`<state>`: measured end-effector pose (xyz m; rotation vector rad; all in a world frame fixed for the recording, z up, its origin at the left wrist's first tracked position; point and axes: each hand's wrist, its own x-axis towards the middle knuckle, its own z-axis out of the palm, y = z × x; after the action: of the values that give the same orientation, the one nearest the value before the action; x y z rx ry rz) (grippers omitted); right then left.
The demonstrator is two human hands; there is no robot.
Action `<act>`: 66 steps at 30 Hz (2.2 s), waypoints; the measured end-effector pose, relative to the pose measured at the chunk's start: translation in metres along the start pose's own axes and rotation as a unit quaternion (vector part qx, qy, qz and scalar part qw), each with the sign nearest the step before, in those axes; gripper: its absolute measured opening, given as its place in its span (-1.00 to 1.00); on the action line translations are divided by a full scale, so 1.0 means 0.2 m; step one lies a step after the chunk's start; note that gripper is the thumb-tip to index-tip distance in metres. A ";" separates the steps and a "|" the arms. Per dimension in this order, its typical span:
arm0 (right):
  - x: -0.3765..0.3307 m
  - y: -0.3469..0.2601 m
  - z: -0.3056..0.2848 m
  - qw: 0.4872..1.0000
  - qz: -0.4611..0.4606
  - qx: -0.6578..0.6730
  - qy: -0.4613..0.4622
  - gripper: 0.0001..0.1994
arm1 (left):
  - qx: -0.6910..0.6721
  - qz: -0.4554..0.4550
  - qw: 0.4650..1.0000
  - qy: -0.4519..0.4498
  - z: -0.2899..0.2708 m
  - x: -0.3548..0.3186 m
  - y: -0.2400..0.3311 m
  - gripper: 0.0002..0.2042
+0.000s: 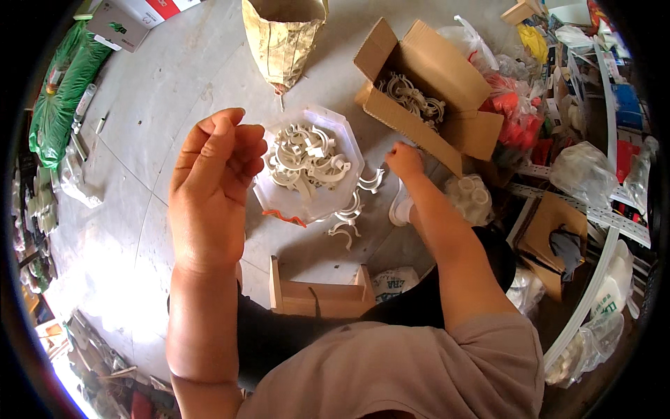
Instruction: The person sits on the floor and repeatedly picks up small white plastic clips and metal screws, then joins them together by hand. The assembled units are placed into a cardboard box. The person continues this one-at-a-time assembly for the duration of the clip.
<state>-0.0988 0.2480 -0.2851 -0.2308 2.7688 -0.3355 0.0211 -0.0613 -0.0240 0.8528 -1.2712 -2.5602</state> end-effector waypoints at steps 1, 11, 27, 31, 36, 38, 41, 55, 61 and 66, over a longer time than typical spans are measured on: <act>0.00 -0.09 -0.09 0.999 -0.025 0.019 0.041 -0.86 | -0.015 0.004 1.000 -0.006 0.00 0.01 0.01 -0.82; 0.17 -0.79 0.24 0.985 -0.121 -0.073 -0.101 -0.81 | -0.046 0.023 0.999 0.002 0.00 0.03 0.05 -0.83; -0.15 -0.83 -0.33 0.959 -0.133 0.236 -0.083 -0.73 | -0.064 0.021 0.998 0.002 0.00 0.01 0.13 -0.84; -0.25 -0.87 -0.65 0.865 -0.077 0.464 -0.175 -0.78 | -0.062 0.016 0.998 -0.015 0.01 0.01 0.13 -0.86; -0.47 -1.00 -1.00 0.677 -0.102 0.712 -0.155 -0.82 | -0.037 0.008 0.997 -0.066 0.09 0.02 0.10 -0.85; -0.49 -0.99 -1.04 0.618 -0.131 0.750 -0.195 -0.77 | -0.013 0.017 0.996 -0.082 0.14 0.01 0.08 -0.82; -0.53 -1.02 -1.07 0.632 -0.149 0.740 -0.177 -0.74 | 0.025 0.034 0.990 -0.137 0.17 -0.01 0.02 -0.75; -0.58 -1.03 -0.98 0.763 -0.321 0.560 -0.039 -0.52 | 0.021 0.038 0.983 -0.180 0.19 -0.04 -0.01 -0.72; -0.52 -0.99 -1.03 0.779 -0.236 0.563 -0.145 -0.52 | 0.041 0.038 0.985 -0.163 0.16 0.02 -0.03 -0.84; -0.55 -0.98 -1.15 0.751 -0.219 0.591 -0.196 -0.49 | 0.071 0.030 0.981 -0.179 0.22 0.02 -0.03 -0.73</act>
<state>-0.0547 0.1276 0.0107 -0.5112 1.5898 -1.7852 -0.0054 -0.0299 -0.0091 0.3730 -1.5655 -2.6812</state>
